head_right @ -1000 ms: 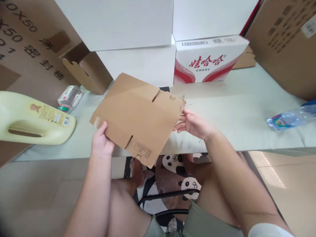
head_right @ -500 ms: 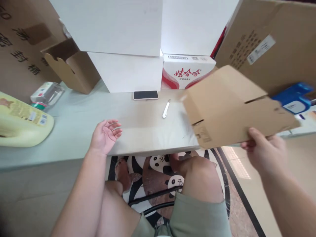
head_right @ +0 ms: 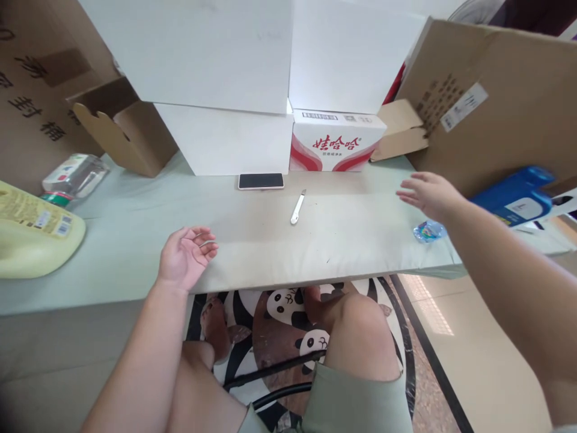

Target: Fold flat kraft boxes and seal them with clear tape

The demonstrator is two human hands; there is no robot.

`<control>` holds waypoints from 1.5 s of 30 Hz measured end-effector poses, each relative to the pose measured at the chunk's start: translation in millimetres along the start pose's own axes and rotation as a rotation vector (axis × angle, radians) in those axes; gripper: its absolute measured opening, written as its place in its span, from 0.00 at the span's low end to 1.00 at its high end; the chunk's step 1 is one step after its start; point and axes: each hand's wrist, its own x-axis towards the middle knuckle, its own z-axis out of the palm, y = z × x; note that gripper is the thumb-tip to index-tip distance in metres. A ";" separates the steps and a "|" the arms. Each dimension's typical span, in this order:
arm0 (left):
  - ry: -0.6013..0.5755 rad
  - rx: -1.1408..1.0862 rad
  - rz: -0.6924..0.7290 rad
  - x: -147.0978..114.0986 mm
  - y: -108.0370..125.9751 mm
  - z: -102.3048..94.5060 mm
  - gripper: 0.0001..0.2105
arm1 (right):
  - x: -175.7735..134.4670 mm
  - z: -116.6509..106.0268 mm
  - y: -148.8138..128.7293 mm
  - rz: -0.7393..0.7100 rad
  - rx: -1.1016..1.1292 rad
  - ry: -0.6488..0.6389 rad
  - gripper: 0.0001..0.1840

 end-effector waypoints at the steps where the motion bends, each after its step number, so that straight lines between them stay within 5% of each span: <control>1: -0.004 -0.009 0.002 0.5 0.9 -1.3 0.12 | 0.1 8.4 7.1 0.024 -0.015 0.002 0.21; 5: -0.019 -0.059 0.015 -0.3 4.2 -6.8 0.12 | -11.2 49.9 20.1 0.138 -0.094 -0.013 0.14; 10: -0.007 -0.173 0.039 -8.5 8.6 -14.5 0.12 | -27.9 129.6 -8.1 0.026 -0.225 -0.259 0.15; 21: 0.092 -0.463 0.086 -12.1 39.3 -64.4 0.14 | -52.7 405.2 -101.6 -0.607 -0.740 -0.679 0.22; 28: 0.104 -0.575 0.071 -5.3 53.3 -91.2 0.17 | -46.2 532.1 -173.6 -0.802 -0.758 -0.558 0.40; 34: 0.084 -0.618 0.032 -2.9 54.7 -92.6 0.16 | -37.1 567.7 -209.3 -0.691 -0.916 -0.453 0.40; 45: 0.085 -0.617 0.038 -13.9 52.4 -85.1 0.16 | -8.2 533.3 -180.4 -0.720 -0.837 -0.317 0.16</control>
